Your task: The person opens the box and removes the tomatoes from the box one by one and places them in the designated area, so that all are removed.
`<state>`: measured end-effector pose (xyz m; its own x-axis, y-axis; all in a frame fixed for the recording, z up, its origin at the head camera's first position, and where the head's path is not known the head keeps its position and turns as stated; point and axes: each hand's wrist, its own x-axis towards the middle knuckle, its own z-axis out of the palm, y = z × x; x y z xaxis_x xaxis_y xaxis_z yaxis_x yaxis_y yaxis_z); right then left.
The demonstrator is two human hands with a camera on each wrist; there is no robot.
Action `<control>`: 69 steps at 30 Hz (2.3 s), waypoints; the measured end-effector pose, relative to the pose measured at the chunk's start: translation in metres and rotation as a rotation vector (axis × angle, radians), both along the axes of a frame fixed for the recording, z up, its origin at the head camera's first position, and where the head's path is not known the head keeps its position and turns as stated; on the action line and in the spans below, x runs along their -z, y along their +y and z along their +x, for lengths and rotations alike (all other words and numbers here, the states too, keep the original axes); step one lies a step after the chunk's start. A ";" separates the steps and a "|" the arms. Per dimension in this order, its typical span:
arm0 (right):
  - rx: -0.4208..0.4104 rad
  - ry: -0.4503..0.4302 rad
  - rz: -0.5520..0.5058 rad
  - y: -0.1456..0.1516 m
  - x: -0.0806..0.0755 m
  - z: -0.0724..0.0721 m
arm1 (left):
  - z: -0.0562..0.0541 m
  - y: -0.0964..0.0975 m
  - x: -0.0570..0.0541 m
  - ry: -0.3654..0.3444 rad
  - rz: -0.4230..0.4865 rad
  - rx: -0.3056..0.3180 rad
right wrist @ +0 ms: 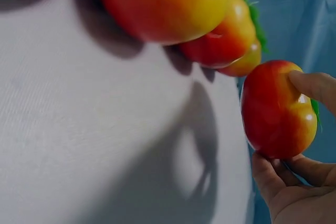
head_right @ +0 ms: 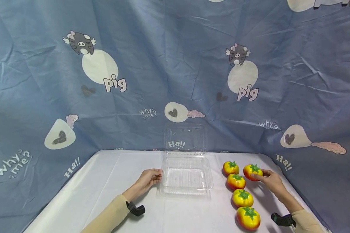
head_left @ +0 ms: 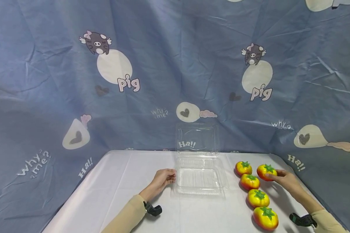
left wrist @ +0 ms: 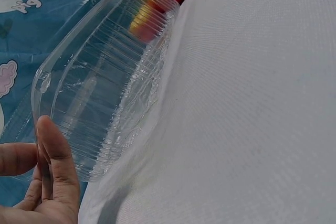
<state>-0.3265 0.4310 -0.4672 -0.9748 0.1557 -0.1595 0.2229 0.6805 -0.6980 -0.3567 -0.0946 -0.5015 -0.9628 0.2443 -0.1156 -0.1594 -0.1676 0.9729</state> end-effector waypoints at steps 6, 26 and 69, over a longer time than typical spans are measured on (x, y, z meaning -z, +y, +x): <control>0.016 0.017 0.038 0.001 0.011 -0.001 | -0.005 0.001 0.012 -0.006 -0.004 -0.021; 0.018 -0.017 0.044 -0.001 0.024 0.001 | 0.010 -0.001 -0.010 0.009 0.012 0.006; 0.018 0.048 -0.010 0.006 -0.028 0.010 | -0.008 0.003 0.015 0.011 0.014 -0.059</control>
